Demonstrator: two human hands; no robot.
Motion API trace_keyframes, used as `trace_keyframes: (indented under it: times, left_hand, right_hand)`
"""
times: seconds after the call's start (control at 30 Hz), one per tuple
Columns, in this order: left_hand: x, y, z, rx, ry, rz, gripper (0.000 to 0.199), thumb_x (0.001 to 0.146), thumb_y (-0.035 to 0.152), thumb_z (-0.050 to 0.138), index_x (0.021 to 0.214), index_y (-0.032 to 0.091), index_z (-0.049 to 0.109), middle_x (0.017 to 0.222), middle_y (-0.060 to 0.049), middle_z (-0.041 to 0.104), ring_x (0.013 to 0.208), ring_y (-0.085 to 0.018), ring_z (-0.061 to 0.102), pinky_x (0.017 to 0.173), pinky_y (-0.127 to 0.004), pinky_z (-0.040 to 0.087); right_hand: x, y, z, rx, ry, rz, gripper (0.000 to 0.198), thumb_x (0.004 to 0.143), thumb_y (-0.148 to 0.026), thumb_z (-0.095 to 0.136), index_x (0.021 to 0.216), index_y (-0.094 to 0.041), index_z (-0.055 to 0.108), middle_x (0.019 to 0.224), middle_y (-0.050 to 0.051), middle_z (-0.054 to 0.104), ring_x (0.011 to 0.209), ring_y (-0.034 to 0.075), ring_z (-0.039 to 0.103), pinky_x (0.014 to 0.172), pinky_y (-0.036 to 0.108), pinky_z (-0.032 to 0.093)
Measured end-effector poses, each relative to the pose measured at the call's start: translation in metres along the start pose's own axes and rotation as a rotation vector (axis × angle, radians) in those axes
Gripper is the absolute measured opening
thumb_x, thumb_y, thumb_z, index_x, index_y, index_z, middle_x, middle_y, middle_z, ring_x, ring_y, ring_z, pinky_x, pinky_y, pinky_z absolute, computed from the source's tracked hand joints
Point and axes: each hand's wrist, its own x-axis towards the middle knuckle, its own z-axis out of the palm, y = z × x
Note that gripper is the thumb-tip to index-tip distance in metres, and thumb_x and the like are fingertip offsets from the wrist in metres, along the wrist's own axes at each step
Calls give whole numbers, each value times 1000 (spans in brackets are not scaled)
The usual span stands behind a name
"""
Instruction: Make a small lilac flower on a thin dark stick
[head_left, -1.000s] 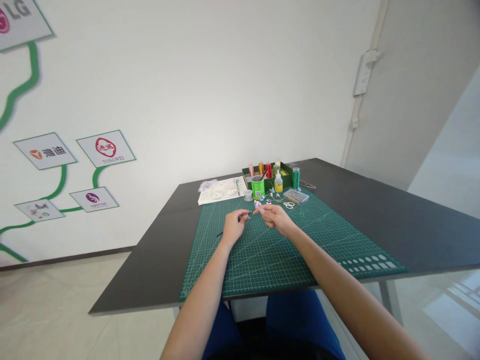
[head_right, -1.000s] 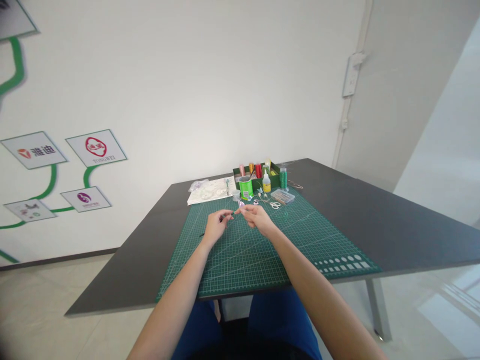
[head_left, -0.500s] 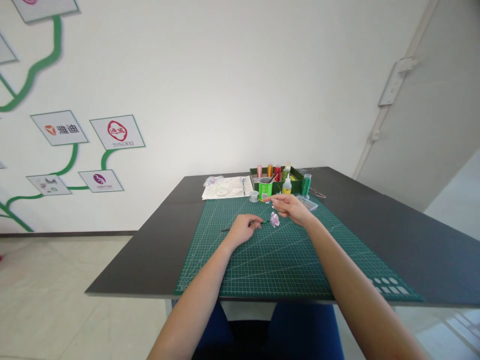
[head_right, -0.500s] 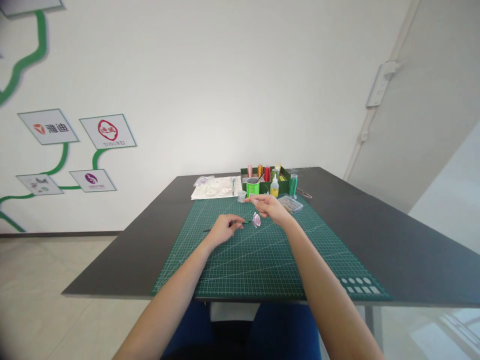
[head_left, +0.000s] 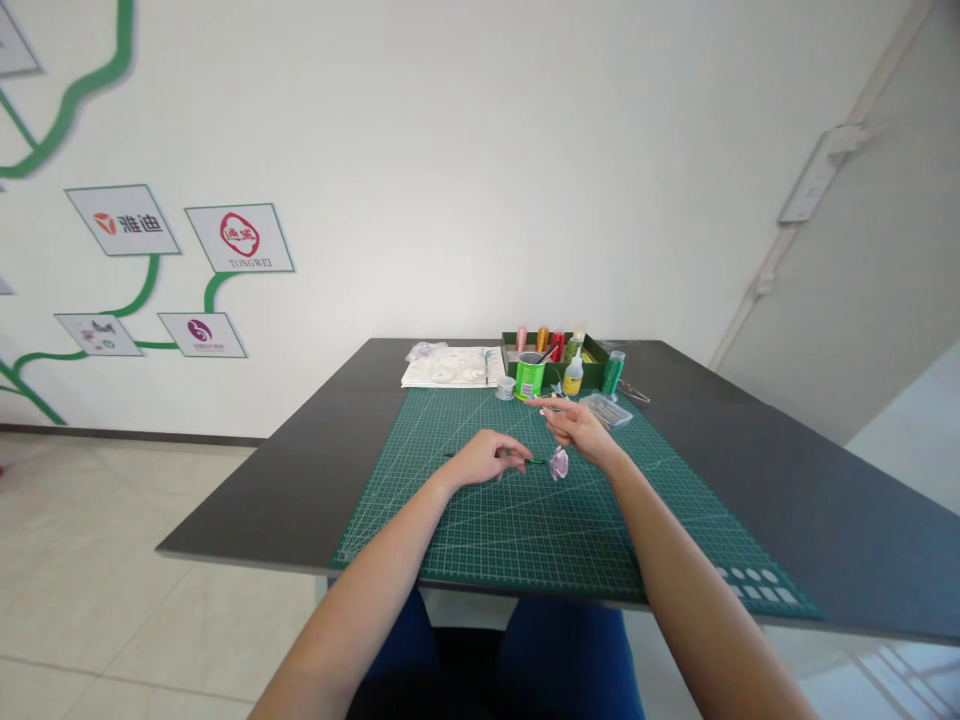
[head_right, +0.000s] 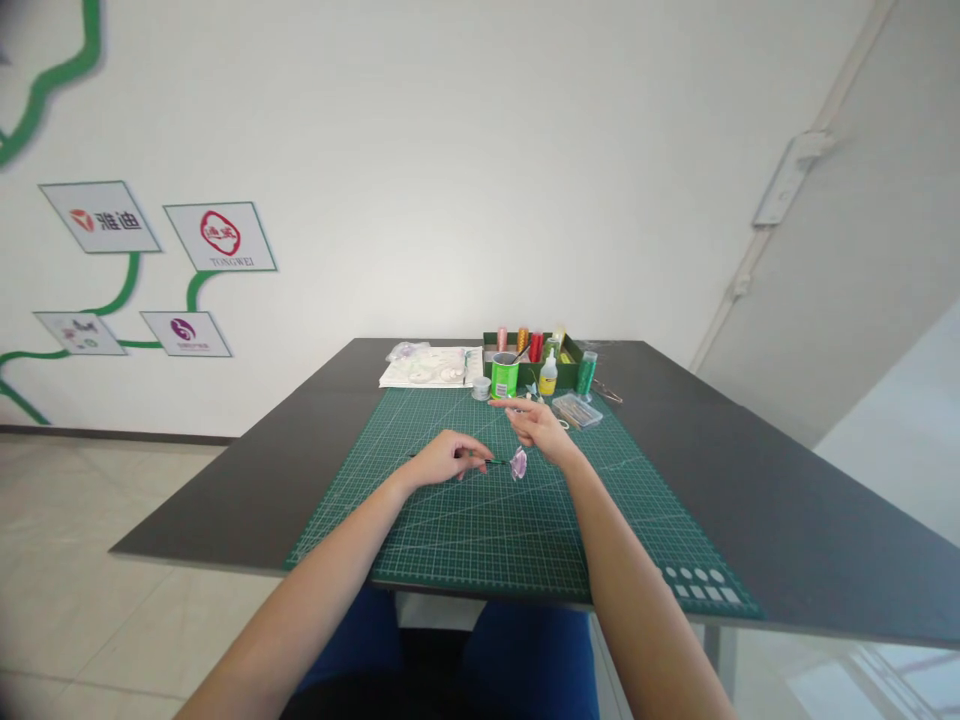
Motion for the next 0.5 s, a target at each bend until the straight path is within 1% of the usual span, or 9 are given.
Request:
trace_keyframes:
  times: [0.1,0.2,0.3,0.37,0.5]
  left_hand:
    - [0,-1,0,-61,-15,35,25,89,21,65,108,12,78,89,-10,80,47,-7,54,57,-22,48]
    - [0,-2,0,-114,3,63,24,88,23,66,106,12,78,88,-11,80,47,-7,53,55,-21,46]
    - [1,-3,0,-148,56,85,23,88,25,67,103,11,77,87,-11,80,46,-7,53,53,-20,45]
    - [1,-3,0,-164,110,111,23,88,25,67,103,10,76,87,-12,80,46,-6,52,53,-20,45]
    - [4,-6,-2,-216,209,145,26,88,28,68,104,9,76,89,-14,80,47,-7,53,52,-21,45]
  right_hand:
    - [1,7,3,8,29,-12,59,84,-53,73,125,-11,68,53,-12,20,48,8,13,46,26,10]
    - [2,14,5,-32,47,-8,60,83,-56,73,122,-10,69,52,-12,23,49,8,15,47,25,12]
    - [3,22,5,-112,68,17,59,82,-58,72,117,-11,71,52,-11,25,48,8,18,47,24,15]
    - [4,26,4,-199,70,30,56,82,-60,70,112,-13,73,51,-10,30,47,8,22,47,24,17]
    - [6,33,2,-344,30,29,51,82,-59,67,106,-14,75,50,-7,38,46,10,28,46,25,22]
